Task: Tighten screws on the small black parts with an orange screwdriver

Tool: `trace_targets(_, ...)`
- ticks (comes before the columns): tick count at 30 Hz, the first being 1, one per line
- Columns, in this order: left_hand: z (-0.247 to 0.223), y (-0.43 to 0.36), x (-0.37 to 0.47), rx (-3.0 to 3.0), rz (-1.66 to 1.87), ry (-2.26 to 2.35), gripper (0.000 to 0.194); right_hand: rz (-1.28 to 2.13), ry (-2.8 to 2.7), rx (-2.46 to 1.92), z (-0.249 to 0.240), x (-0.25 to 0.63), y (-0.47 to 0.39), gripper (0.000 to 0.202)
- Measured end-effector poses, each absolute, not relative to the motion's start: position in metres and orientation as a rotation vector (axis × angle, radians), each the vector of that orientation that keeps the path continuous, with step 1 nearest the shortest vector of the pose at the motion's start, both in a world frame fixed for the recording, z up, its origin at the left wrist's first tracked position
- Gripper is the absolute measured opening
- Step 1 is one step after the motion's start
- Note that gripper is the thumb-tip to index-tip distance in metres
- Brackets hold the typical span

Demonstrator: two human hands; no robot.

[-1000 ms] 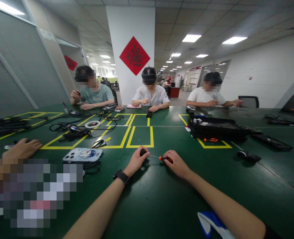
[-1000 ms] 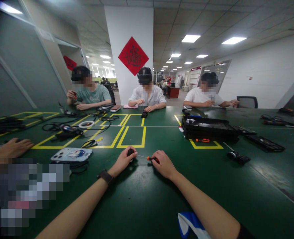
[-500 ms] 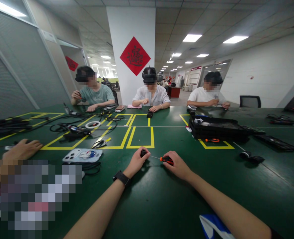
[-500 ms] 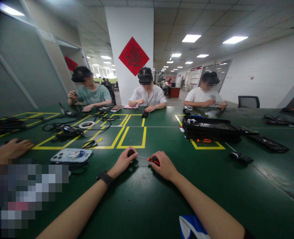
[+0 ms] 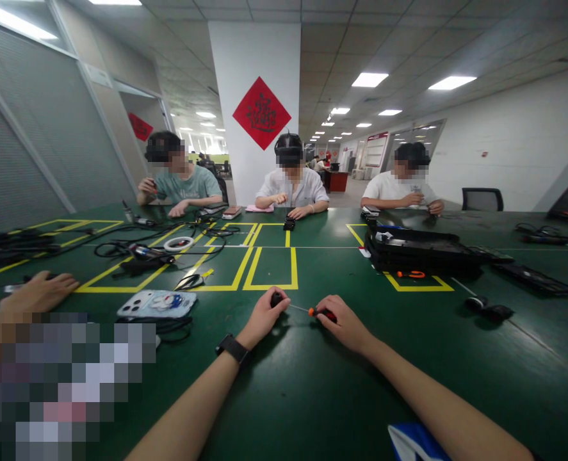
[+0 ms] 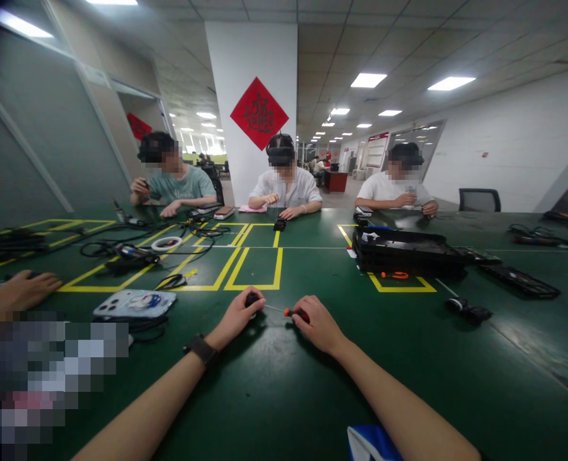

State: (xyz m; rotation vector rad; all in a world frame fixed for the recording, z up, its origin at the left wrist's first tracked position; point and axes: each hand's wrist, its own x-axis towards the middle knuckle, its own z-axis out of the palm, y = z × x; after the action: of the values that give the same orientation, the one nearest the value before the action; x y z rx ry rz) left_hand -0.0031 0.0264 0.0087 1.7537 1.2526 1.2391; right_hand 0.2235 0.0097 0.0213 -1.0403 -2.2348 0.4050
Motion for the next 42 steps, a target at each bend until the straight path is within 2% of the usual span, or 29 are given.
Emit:
trace_targets(37,0.0043,0.0293,-0.0046,1.778,1.24,1.241,0.016,0.37,-2.289,-1.058,0.0227,0.2218,0.01,0.017)
trace_targets(42,0.0059,0.0279,-0.0044,1.761,1.23,1.248,0.016,0.321,-2.296,-1.061,0.0226,0.2205,0.0076,0.011)
